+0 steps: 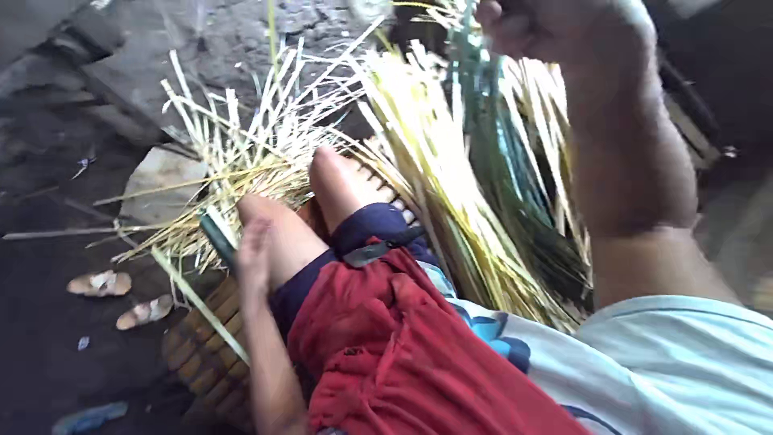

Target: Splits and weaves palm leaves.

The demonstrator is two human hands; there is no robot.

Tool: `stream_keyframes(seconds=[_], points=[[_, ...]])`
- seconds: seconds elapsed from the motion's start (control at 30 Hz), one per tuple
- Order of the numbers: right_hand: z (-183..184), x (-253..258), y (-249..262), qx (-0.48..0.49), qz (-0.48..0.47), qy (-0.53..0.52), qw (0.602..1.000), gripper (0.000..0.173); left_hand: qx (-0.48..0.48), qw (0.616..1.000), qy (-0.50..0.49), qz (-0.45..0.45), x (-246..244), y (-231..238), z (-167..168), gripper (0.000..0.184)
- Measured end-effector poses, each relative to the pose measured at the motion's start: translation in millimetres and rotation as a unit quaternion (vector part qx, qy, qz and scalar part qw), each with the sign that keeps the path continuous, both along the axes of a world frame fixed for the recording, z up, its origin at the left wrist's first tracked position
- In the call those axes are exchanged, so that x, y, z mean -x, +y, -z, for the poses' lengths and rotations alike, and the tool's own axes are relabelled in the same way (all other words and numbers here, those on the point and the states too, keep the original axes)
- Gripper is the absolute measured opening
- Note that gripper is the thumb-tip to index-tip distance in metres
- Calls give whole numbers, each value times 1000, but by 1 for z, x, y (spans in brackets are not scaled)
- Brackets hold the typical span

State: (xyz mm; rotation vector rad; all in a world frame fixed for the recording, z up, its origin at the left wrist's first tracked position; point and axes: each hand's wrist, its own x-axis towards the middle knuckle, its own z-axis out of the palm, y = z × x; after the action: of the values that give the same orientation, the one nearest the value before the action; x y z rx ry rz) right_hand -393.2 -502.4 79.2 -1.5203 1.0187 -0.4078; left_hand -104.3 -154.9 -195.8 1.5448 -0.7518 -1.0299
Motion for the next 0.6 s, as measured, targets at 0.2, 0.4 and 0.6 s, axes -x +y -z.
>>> stream_keyframes(seconds=[0.2, 0.4, 0.6], points=[[38, 162, 123, -87, 110, 206, 969, 32, -182, 946, -177, -201, -167, 62, 103, 55], [167, 255, 246, -202, 206, 367, 884, 33, -359, 897, -185, -177, -219, 66, 158, 68], [146, 249, 263, -138, 117, 556, 812, 33, -287, 934, -107, -183, -250, 55, 145, 45]])
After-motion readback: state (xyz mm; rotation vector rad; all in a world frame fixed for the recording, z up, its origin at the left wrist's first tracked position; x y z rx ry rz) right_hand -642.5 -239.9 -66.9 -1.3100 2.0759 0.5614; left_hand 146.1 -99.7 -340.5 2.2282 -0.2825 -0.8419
